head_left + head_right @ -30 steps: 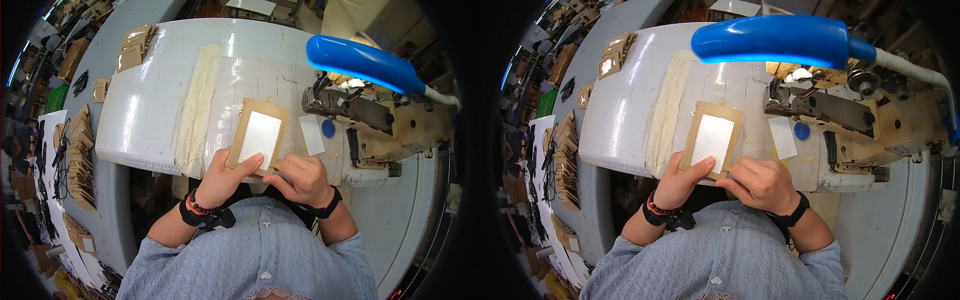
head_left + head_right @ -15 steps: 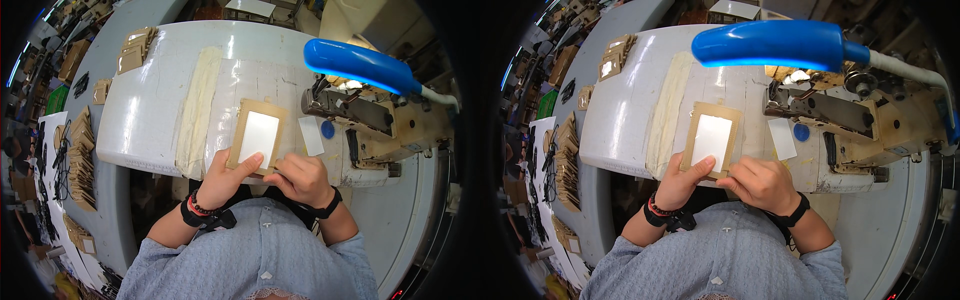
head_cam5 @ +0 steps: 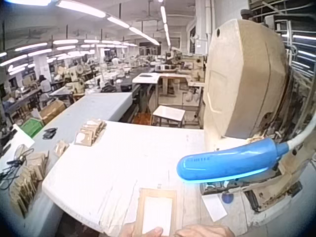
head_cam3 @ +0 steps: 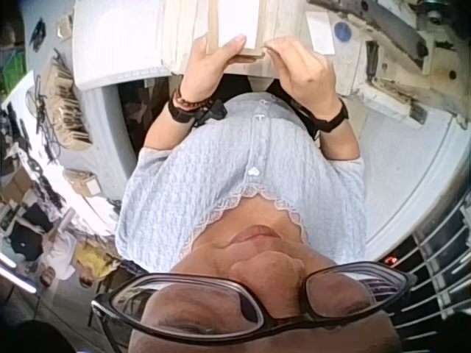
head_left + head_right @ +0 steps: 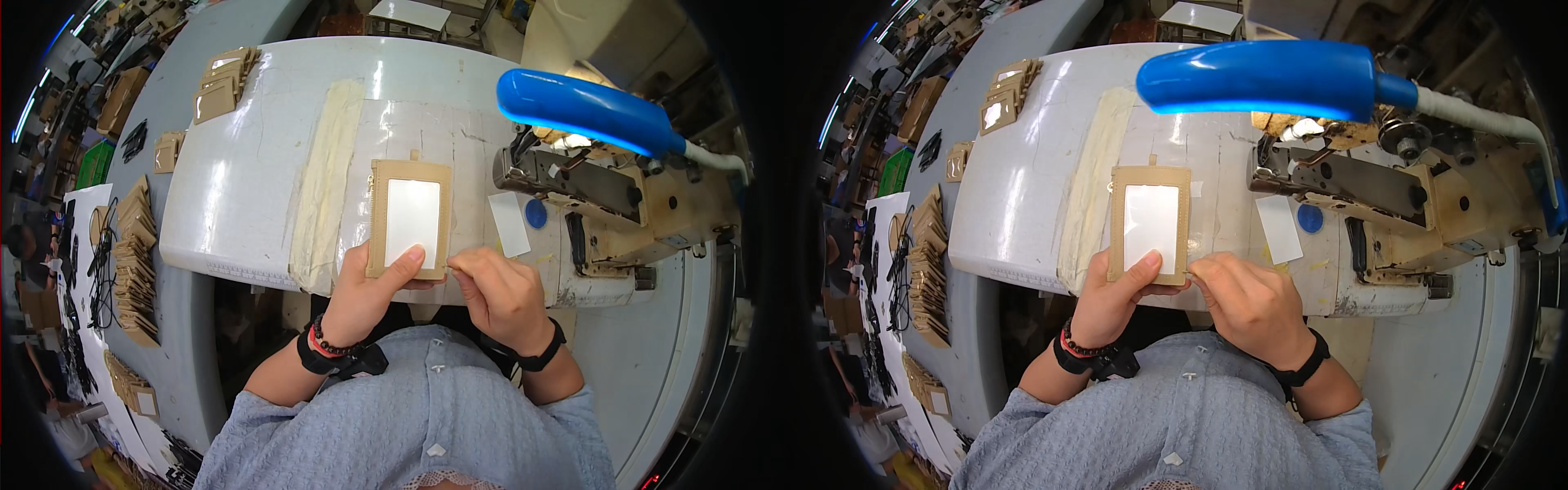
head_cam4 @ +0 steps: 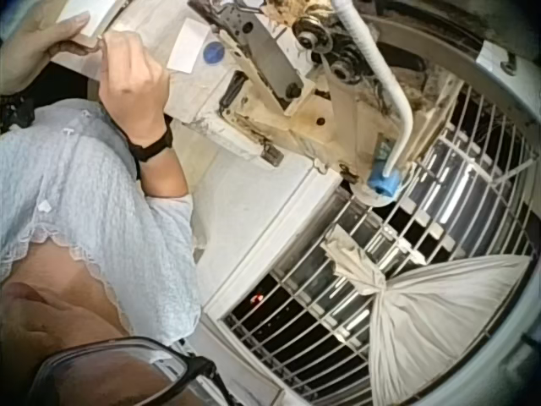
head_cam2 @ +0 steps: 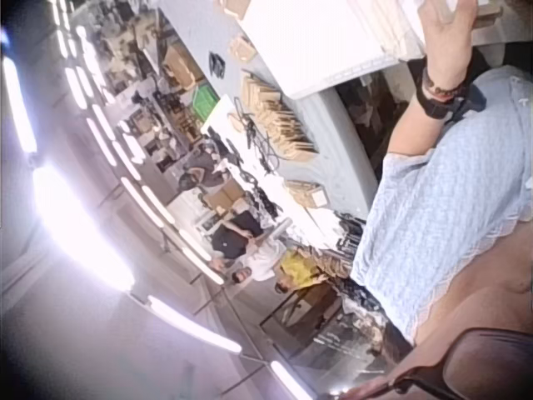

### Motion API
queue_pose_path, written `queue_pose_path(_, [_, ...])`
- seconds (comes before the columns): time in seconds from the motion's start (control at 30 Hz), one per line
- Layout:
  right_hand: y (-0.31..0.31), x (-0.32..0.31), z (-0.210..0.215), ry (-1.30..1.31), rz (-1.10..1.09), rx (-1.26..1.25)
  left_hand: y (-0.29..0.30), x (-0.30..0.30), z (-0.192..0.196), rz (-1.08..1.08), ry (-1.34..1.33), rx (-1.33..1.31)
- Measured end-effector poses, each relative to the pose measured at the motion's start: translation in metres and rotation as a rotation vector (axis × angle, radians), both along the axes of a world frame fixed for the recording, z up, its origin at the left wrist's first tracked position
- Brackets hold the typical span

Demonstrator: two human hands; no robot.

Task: The person assembles small card pouches by hand at a workstation. They pick up a pouch, use a pointed tool to press and seal the edges around a white card insert, and then place the finished pouch into a stack. The process is repeated for multiple pouches.

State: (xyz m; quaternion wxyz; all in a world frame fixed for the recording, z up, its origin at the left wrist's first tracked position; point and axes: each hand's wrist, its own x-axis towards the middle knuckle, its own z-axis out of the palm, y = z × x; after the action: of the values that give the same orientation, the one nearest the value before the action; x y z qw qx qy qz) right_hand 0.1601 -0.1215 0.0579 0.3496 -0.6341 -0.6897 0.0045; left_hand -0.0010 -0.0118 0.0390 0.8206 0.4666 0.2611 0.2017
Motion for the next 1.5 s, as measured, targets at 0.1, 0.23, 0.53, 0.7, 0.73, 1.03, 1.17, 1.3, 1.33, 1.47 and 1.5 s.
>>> queue_pose_path(0.1, [0.0007, -0.0017, 0.0000, 0.008, -0.010, -0.004, -0.0011, 0.0000, -0.0005, 0.018, 0.009, 0.034])
queue_pose_path(0.23, [0.0020, -0.0023, -0.0004, 0.000, -0.006, 0.003, -0.0030, 0.0003, -0.0008, 0.077, -0.006, 0.024])
queue_pose_path(0.53, [0.0020, -0.0028, -0.0006, 0.007, -0.002, -0.002, -0.0028, -0.0013, -0.0060, 0.093, 0.037, 0.132])
queue_pose_path(0.7, [0.0025, -0.0019, 0.0007, 0.015, 0.018, -0.016, -0.0030, -0.0019, -0.0066, 0.093, 0.048, 0.174])
queue_pose_path(0.73, [0.0026, -0.0019, 0.0006, 0.055, 0.023, -0.025, -0.0030, -0.0020, -0.0061, 0.089, 0.048, 0.172])
queue_pose_path(1.03, [0.0033, -0.0024, -0.0001, 0.291, 0.070, -0.095, -0.0004, -0.0041, 0.0025, 0.028, -0.007, 0.079])
queue_pose_path(1.17, [0.0040, -0.0011, 0.0048, 0.206, 0.119, -0.070, -0.0005, -0.0045, 0.0009, -0.003, -0.020, 0.015])
queue_pose_path(1.3, [0.0051, 0.0002, -0.0002, 0.081, 0.130, -0.002, -0.0006, -0.0049, -0.0013, -0.014, 0.008, 0.029])
queue_pose_path(1.33, [0.0050, 0.0004, -0.0001, 0.055, 0.133, 0.003, -0.0011, -0.0047, -0.0011, -0.006, 0.009, 0.026])
queue_pose_path(1.47, [0.0053, 0.0004, -0.0013, -0.008, 0.138, 0.039, -0.0022, -0.0046, -0.0017, 0.010, 0.030, 0.046])
queue_pose_path(1.5, [0.0055, 0.0002, -0.0019, -0.014, 0.137, 0.051, -0.0022, -0.0049, -0.0022, 0.009, 0.040, 0.059])
